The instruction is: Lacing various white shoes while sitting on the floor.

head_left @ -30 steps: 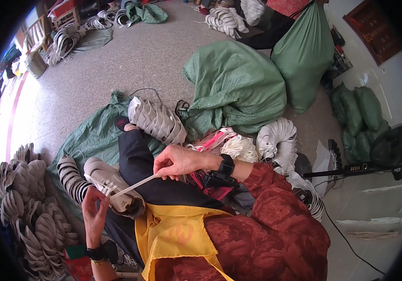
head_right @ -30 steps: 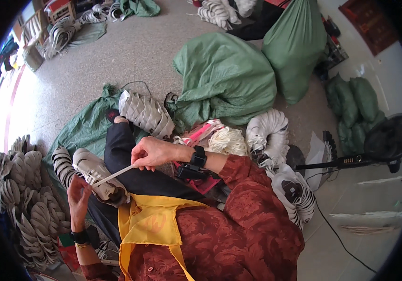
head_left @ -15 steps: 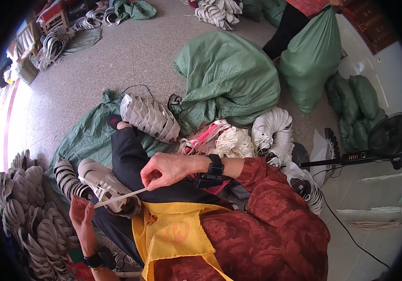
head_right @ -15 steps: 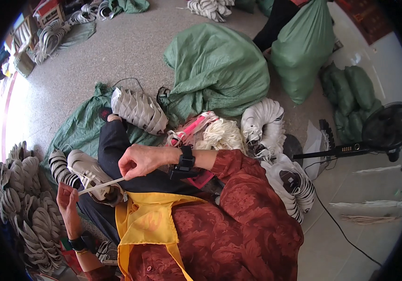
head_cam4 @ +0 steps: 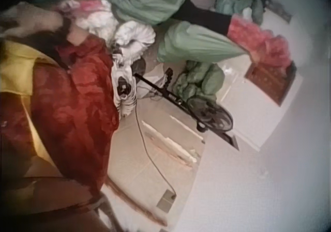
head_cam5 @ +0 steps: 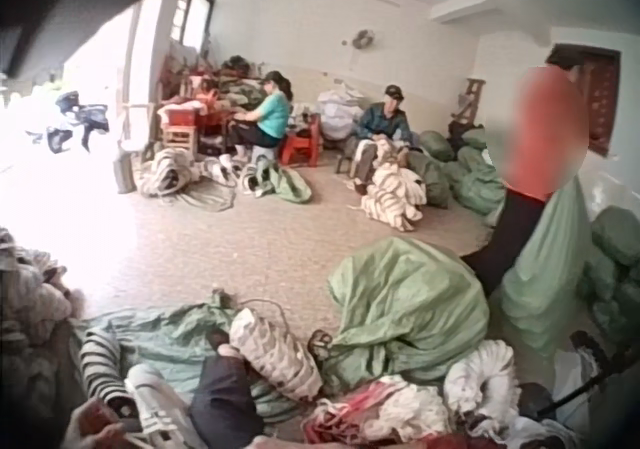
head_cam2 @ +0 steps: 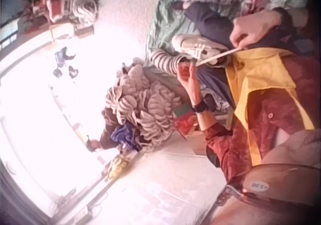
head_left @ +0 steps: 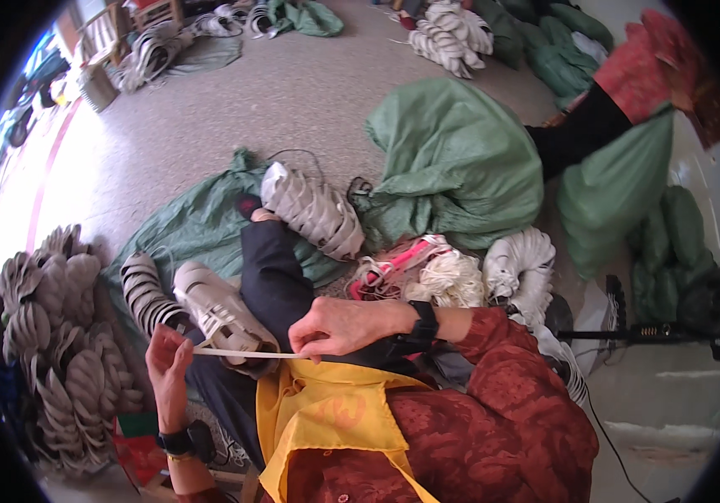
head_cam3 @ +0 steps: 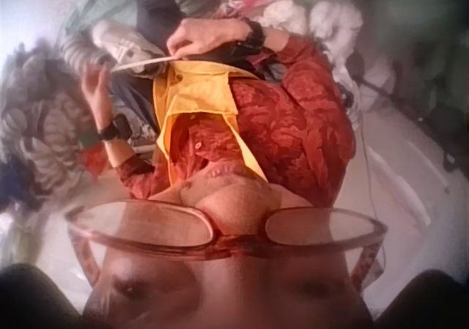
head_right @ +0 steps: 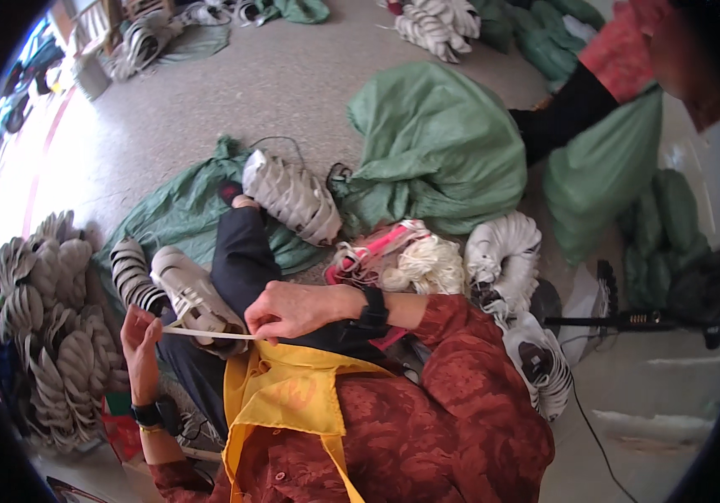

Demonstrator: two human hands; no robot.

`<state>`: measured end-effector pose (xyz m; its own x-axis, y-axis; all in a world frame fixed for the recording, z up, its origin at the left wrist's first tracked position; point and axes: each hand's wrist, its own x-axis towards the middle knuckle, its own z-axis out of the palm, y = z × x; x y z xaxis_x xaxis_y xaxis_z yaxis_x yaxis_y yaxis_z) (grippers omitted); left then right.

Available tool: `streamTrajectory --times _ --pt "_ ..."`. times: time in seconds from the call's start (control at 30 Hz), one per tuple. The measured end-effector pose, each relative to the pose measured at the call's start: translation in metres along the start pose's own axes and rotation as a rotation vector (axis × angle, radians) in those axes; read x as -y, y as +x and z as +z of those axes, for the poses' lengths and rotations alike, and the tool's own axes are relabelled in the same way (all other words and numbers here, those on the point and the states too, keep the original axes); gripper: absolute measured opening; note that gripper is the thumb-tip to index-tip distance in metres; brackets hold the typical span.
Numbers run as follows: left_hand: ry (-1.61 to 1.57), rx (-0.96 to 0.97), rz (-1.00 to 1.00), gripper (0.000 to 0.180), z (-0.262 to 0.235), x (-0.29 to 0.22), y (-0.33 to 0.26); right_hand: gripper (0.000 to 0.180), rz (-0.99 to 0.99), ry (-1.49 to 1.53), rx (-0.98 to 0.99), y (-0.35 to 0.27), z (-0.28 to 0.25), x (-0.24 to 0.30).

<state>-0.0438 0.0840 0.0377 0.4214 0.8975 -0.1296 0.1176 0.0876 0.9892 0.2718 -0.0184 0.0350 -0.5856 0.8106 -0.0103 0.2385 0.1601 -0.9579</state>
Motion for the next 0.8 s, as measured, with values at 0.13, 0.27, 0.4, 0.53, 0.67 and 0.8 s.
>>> streamTrajectory --times 0.13,0.27,0.4,0.53,0.67,0.8 --pt "-0.030 0.007 -0.009 0.017 -0.005 0.005 -0.002 0.013 0.061 0.065 0.034 0.004 0.006 0.003" --pt "-0.081 0.034 -0.023 0.017 -0.005 0.005 -0.004 0.014 -0.033 0.023 0.019 0.007 0.012 -0.003" --pt "-0.087 0.040 -0.024 0.017 -0.005 0.003 -0.006 0.017 0.095 -0.039 0.036 0.005 0.004 -0.002" --pt "-0.099 0.051 -0.004 0.016 -0.006 0.008 -0.007 0.017 0.168 -0.024 0.062 -0.002 -0.002 -0.003" --pt "-0.100 0.046 -0.004 0.017 -0.005 0.010 -0.006 0.018 0.219 0.004 0.066 -0.006 -0.006 0.002" --pt "-0.108 0.042 -0.017 0.017 -0.005 0.007 -0.009 0.019 0.245 0.019 0.065 -0.009 -0.010 0.001"
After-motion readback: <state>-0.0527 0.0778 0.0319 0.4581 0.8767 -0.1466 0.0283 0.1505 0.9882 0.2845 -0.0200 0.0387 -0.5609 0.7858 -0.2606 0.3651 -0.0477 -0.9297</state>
